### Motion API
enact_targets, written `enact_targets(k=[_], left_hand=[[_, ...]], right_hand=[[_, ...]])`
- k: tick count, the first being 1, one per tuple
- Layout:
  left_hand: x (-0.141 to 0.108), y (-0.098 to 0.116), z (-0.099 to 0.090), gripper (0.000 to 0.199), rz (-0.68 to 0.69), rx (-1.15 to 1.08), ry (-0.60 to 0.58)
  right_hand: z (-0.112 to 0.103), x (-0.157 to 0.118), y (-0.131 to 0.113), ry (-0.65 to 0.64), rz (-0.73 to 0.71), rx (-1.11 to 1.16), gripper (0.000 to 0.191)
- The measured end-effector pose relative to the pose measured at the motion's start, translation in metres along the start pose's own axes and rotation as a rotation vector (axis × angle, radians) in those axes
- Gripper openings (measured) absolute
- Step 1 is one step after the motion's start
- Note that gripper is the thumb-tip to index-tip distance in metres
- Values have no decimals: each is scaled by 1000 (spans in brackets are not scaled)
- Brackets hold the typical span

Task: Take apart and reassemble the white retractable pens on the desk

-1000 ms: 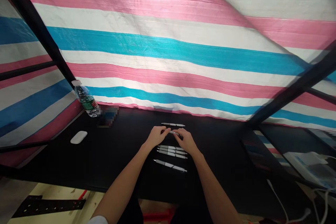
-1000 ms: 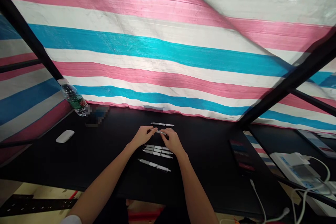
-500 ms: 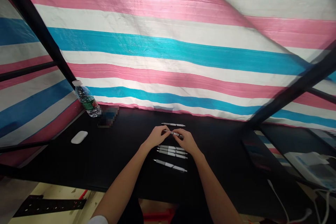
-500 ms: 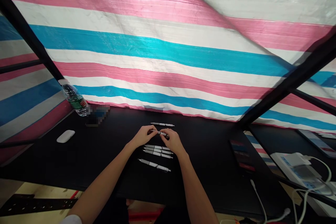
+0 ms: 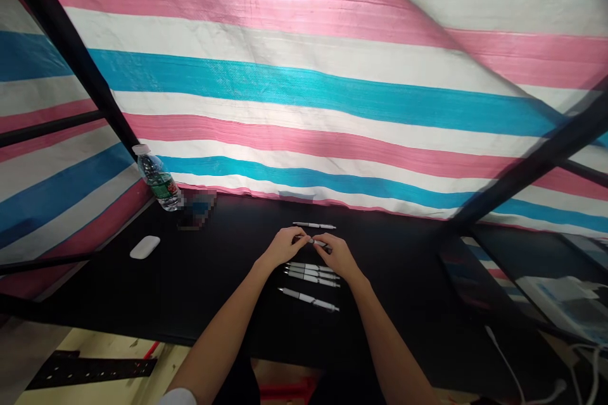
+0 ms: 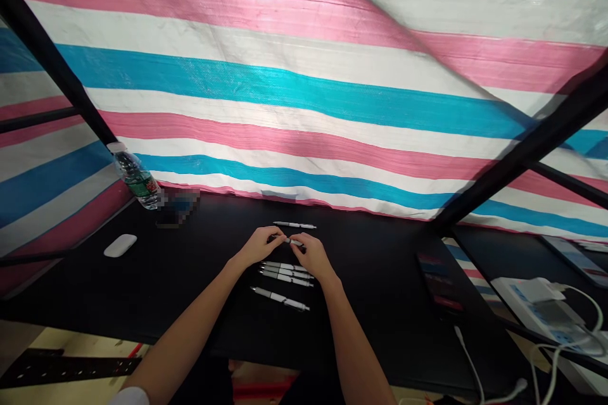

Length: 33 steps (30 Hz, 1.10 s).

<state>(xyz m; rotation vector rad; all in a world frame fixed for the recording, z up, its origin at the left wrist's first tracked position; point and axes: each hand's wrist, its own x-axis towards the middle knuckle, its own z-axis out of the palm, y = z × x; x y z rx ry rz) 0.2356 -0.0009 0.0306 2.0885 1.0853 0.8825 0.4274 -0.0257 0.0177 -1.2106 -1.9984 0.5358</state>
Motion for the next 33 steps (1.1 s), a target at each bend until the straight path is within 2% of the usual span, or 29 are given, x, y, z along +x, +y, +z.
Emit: enact_targets(k=[5, 10, 17, 21, 27, 33], left_hand=[[-1, 1, -1, 18, 66, -39, -33], [-1, 2, -2, 28, 1, 40, -9], [-1, 3, -1, 15, 43, -17, -17], [0, 3, -2, 33, -27, 75, -12], [-1, 7, -2, 20, 20, -13, -42], [0, 1, -2, 37, -80, 102, -31]], right_hand=[[-1, 0, -2, 13, 4, -5, 20], [-2, 0, -5, -2, -9, -6, 24], [-3, 0, -6, 20, 1, -21, 22], [-2, 0, -5, 8, -7, -11, 19], [-1, 1, -5, 15, -11, 5, 16], [-2, 0, -6, -10, -14, -5, 17]])
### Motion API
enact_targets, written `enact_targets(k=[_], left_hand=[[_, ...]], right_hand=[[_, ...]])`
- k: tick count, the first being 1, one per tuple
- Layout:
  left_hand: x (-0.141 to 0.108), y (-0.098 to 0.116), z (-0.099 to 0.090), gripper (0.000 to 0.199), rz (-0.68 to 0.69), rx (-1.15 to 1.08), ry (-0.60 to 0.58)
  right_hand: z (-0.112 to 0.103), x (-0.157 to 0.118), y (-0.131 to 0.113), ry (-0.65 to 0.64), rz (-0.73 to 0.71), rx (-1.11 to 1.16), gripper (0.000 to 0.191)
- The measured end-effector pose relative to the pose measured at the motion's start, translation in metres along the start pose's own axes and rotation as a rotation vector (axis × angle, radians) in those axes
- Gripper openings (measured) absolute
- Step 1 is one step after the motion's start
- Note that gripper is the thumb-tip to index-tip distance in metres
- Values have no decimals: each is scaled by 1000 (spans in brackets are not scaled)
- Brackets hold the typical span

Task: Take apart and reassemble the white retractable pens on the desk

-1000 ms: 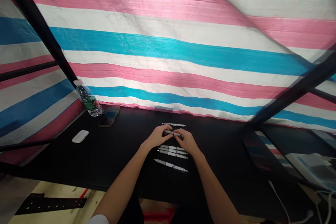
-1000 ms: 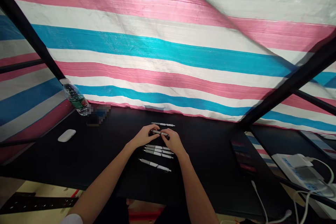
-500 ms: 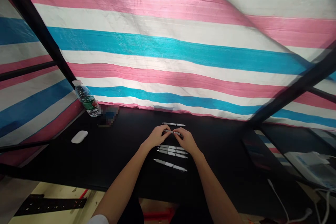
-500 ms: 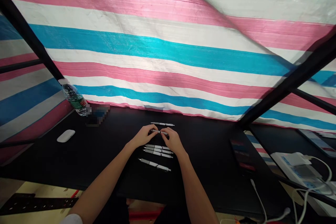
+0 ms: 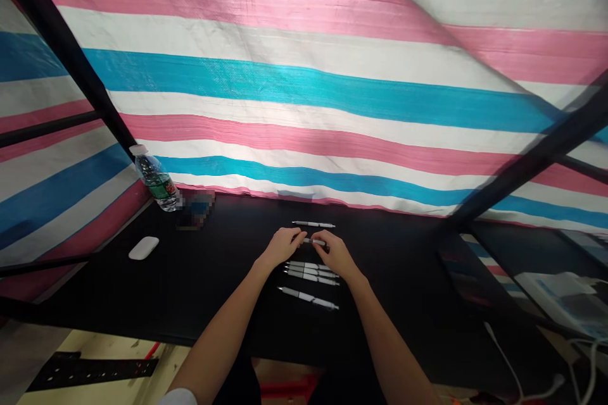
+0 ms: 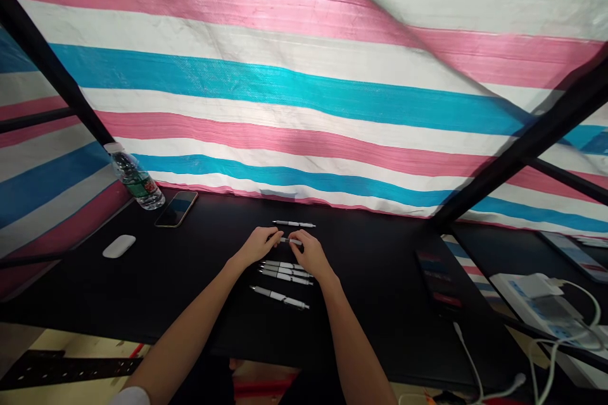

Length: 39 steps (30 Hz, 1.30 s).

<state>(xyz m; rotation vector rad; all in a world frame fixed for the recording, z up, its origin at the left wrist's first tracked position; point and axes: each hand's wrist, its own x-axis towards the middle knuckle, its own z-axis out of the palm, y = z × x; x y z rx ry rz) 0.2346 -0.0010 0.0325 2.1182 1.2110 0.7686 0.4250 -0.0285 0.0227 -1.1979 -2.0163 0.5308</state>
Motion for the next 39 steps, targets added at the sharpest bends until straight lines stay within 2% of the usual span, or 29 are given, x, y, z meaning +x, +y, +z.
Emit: enact_targets(k=[4, 8, 14, 20, 25, 32, 35, 39], left_hand=[[0, -1, 0, 31, 16, -17, 11], [0, 0, 0, 22, 35, -93, 23], [0, 1, -2, 14, 19, -210, 51], [0, -11, -8, 12, -58, -83, 103], [0, -19, -8, 3, -7, 41, 23], [-1, -17, -7, 7, 83, 46, -119], [-2, -13, -8, 14, 74, 19, -103], [-2, -10, -7, 21, 22, -29, -26]], right_hand=[[0, 0, 2, 38, 3, 11, 17], [-1, 0, 3, 8, 5, -13, 21], [-1, 1, 7, 61, 79, -104, 20], [-4, 0, 22, 124, 134, -175, 17], [-2, -1, 29, 172, 152, -207, 15], [2, -1, 29, 137, 137, -195, 15], [1, -1, 28, 117, 143, -186, 15], [1, -1, 26, 116, 143, -161, 15]])
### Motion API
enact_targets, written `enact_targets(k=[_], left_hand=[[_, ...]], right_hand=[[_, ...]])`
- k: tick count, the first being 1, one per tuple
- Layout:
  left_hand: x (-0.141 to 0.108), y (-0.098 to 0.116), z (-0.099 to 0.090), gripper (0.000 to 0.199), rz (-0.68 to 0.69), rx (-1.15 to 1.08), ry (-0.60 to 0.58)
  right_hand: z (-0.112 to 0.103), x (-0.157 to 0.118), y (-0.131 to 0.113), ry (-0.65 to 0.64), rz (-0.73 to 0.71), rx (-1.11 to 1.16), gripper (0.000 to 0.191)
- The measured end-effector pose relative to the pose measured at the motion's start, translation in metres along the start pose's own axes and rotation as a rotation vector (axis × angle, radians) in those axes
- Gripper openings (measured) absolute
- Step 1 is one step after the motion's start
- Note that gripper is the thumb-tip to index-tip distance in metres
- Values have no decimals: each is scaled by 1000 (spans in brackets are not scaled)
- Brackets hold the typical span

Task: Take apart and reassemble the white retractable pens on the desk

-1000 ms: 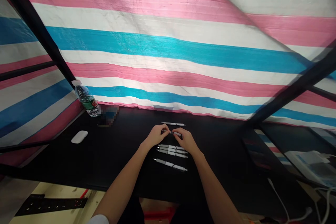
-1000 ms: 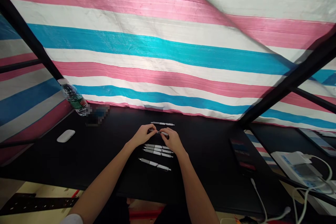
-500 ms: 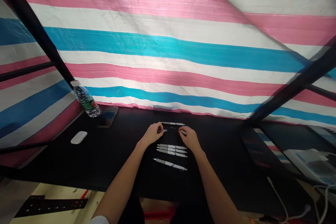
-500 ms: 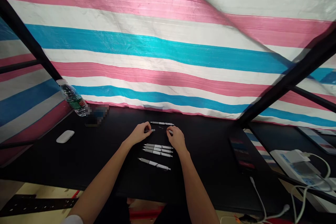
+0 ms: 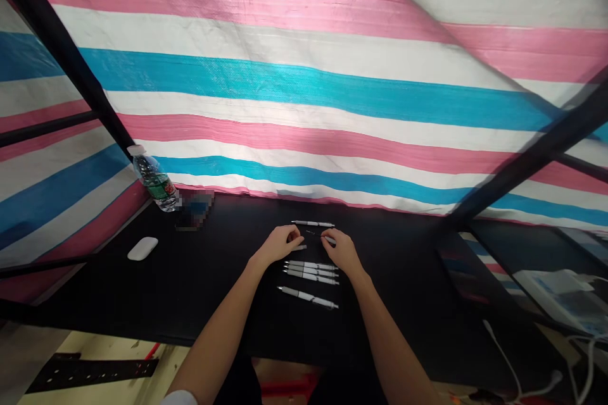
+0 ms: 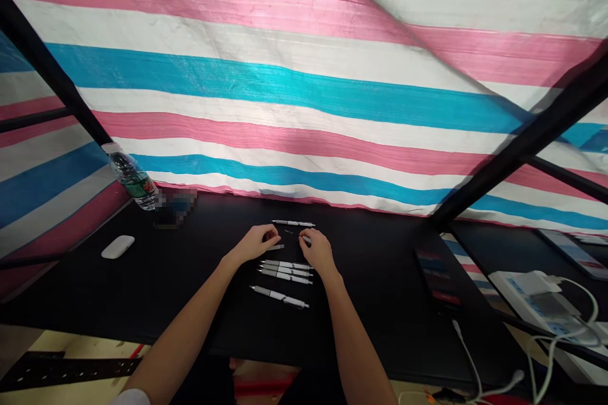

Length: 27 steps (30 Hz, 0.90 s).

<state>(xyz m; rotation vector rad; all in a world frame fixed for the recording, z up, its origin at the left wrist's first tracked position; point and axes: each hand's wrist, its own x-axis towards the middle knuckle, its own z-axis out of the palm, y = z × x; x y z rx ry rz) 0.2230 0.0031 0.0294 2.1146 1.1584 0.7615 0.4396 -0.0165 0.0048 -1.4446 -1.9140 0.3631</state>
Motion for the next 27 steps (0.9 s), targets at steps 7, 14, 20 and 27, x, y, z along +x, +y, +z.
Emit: enact_targets(k=[7, 14, 20, 27], left_hand=[[2, -3, 5, 18, 15, 22, 121], [3, 1, 8, 11, 137, -8, 17], [3, 2, 9, 14, 154, -5, 31], [5, 1, 6, 15, 101, 42, 104]], right_hand=[[-3, 0, -13, -62, -57, 54, 16], [-6, -1, -18, -67, -111, 121, 19], [-6, -1, -19, -85, -120, 120, 19], [-8, 1, -15, -39, -83, 121, 19]])
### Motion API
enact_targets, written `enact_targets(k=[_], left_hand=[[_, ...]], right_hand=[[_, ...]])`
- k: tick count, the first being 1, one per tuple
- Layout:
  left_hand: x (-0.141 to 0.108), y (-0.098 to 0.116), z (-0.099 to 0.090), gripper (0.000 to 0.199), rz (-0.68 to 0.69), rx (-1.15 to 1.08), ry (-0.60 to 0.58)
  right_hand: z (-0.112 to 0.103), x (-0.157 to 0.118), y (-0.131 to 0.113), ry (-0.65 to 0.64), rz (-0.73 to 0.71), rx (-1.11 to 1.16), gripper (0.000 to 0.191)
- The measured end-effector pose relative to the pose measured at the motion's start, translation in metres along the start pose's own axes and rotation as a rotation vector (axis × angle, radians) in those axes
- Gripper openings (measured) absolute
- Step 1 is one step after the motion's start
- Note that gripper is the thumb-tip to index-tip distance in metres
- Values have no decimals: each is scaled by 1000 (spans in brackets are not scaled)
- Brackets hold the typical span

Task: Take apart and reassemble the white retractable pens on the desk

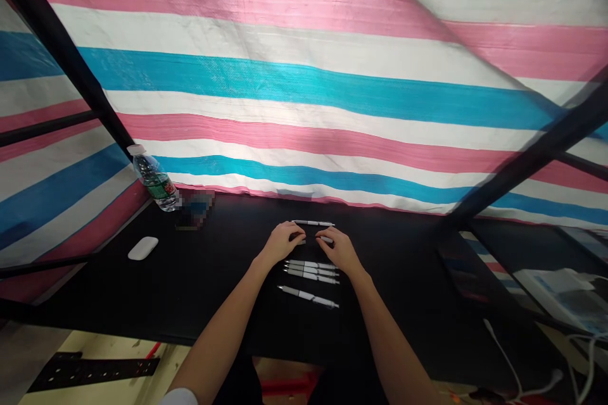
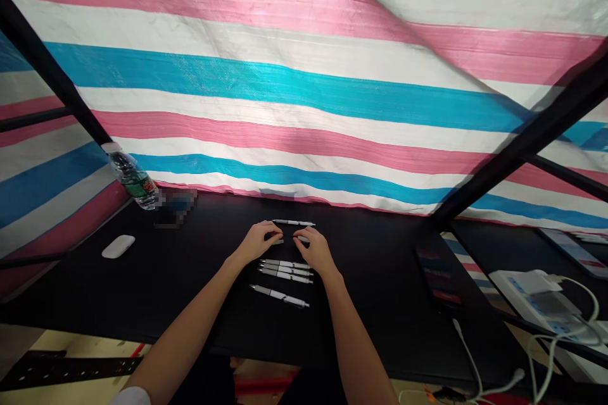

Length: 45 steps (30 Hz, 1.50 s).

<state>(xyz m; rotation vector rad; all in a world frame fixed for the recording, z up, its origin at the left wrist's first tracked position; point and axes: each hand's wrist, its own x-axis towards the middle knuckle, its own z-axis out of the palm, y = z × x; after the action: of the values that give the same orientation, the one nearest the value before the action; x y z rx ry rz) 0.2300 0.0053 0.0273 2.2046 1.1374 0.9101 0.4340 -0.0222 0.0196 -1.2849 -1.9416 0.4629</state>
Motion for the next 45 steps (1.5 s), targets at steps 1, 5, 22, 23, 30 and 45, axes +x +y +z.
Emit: enact_targets(k=[1, 5, 22, 23, 30, 45], left_hand=[[0, -1, 0, 16, -19, 14, 16], [0, -8, 0, 17, -84, 72, 30], [-2, -14, 3, 19, -92, 110, 55], [-2, -13, 2, 18, -105, 112, 77], [-4, -5, -14, 26, -131, 87, -37], [-2, 1, -10, 30, -145, -264, -74]], right_hand=[[-1, 0, 2, 27, 23, -12, 19], [-5, -1, 13, 105, 160, -99, 19], [-3, 0, 18, 226, 275, -58, 23], [-4, 0, 20, 253, 281, -49, 23], [-9, 1, 17, 347, 349, 154, 42], [-5, 9, 16, 450, 611, 1060, 43]])
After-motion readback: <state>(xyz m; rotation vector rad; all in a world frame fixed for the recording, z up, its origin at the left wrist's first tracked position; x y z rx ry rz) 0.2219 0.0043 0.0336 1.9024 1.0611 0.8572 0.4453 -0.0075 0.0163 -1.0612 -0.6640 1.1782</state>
